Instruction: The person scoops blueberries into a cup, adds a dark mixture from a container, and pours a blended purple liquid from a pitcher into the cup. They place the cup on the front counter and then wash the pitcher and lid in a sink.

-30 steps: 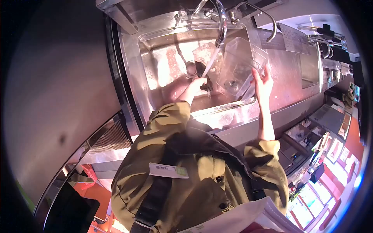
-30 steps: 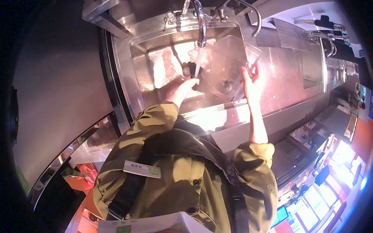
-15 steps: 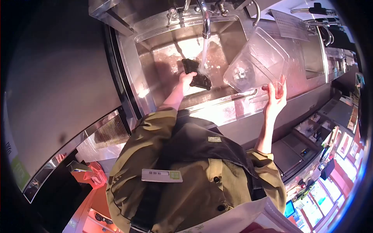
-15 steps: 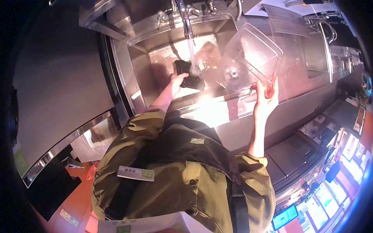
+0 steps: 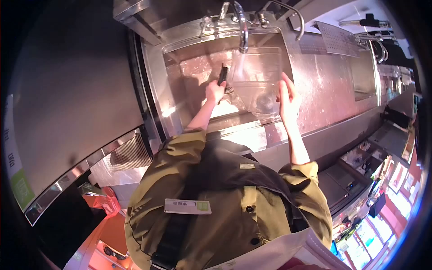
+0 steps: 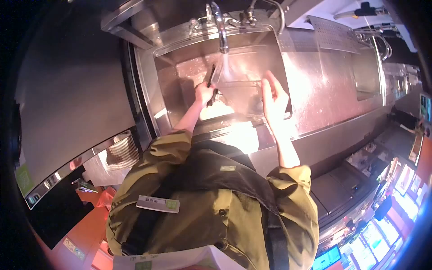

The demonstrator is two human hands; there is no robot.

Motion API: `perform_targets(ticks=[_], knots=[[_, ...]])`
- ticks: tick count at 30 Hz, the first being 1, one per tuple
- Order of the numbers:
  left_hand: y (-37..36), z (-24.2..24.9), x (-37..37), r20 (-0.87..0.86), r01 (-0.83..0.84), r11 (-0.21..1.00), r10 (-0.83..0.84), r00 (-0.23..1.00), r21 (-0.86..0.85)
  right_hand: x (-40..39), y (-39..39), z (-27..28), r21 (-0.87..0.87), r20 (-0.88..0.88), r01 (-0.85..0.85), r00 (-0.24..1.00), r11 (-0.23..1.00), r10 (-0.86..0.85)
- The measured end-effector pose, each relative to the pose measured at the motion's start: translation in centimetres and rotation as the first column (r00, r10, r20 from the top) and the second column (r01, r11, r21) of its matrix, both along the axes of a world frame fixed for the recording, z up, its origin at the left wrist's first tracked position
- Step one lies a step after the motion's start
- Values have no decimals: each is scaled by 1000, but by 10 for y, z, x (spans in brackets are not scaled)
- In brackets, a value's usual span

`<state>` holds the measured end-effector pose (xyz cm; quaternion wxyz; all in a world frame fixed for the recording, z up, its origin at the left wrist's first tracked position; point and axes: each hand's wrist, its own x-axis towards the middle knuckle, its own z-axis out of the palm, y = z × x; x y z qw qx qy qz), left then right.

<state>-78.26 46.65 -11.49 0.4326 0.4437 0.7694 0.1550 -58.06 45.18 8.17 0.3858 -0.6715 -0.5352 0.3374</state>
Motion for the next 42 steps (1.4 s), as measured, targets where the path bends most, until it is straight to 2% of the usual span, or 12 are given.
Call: perform_targets(ticks=[11,12,15,16,20,22,24,29,31,36,41,42], knots=[[-26,5,-57,-131,-106,990,119,984,97,-30,25,-30,283,496,-99,866,954,-57],[-23,6,-57,-105,-103,992,111,988,73,-35,32,-21,140,533,-5,843,990,-72],[-4,31,-57,-144,-31,998,40,989,62,-44,39,-30,43,586,-32,810,999,0],[2,40,-56,-282,12,960,70,957,278,-44,38,-28,81,546,-130,835,988,65],[62,91,-62,-363,314,944,-258,895,101,-31,56,-27,19,610,-242,771,970,181],[95,113,-55,-370,521,841,-443,817,146,-52,59,-16,-103,708,-259,659,960,254],[124,122,-38,-445,801,598,-710,545,28,-81,60,14,-264,749,-332,521,906,409],[179,128,12,-609,770,597,-531,590,225,-115,48,19,-665,604,-526,40,531,796],[196,122,18,-603,755,559,-485,633,343,-110,44,3,-672,629,-447,78,591,774],[200,120,12,-601,838,520,-621,503,164,-66,54,47,-620,648,-360,266,697,714],[155,131,-4,-546,778,593,-590,595,207,19,42,96,-435,642,-210,609,875,466],[135,147,-5,-582,837,547,-671,460,32,43,34,103,-403,619,-136,688,905,379]])
